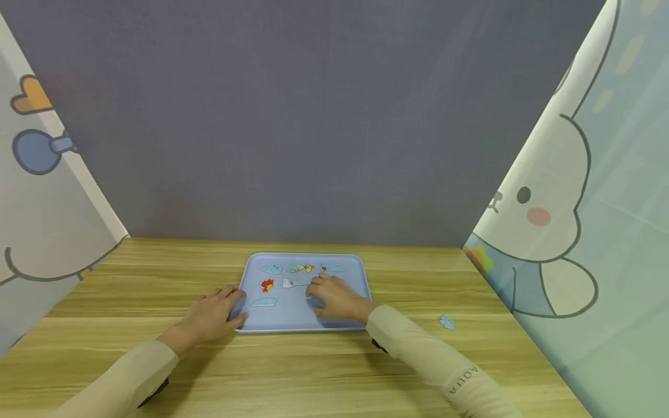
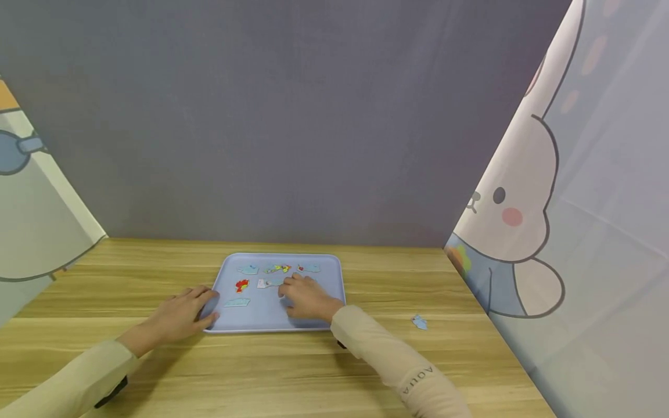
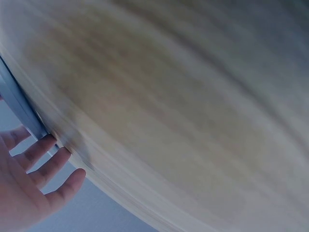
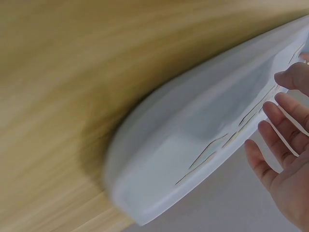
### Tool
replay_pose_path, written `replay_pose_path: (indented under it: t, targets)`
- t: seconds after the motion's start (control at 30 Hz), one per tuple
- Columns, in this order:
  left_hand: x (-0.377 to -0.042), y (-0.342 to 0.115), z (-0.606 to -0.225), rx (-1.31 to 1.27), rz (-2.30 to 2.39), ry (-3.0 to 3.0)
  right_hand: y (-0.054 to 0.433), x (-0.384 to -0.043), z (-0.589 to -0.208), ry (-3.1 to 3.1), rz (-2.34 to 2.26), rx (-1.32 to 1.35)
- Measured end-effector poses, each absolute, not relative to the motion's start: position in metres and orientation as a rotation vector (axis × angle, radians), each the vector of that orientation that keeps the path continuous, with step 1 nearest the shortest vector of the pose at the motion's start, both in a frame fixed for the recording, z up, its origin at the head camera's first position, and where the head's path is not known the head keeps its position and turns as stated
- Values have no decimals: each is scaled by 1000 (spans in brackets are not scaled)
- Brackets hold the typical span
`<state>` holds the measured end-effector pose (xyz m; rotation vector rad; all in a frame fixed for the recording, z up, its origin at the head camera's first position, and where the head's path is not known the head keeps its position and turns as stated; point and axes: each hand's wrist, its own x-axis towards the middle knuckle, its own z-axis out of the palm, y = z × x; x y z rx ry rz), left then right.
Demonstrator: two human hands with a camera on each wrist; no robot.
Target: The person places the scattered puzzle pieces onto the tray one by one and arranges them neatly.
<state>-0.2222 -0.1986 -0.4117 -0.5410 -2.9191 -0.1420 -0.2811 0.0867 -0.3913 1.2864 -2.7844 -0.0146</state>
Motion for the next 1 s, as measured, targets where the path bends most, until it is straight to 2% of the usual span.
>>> replay_pose_path:
  t: [1.0]
  targets:
    - [-222,-199,-414,-543,-152,-2903,190,-281,-399,-2767,238,1135]
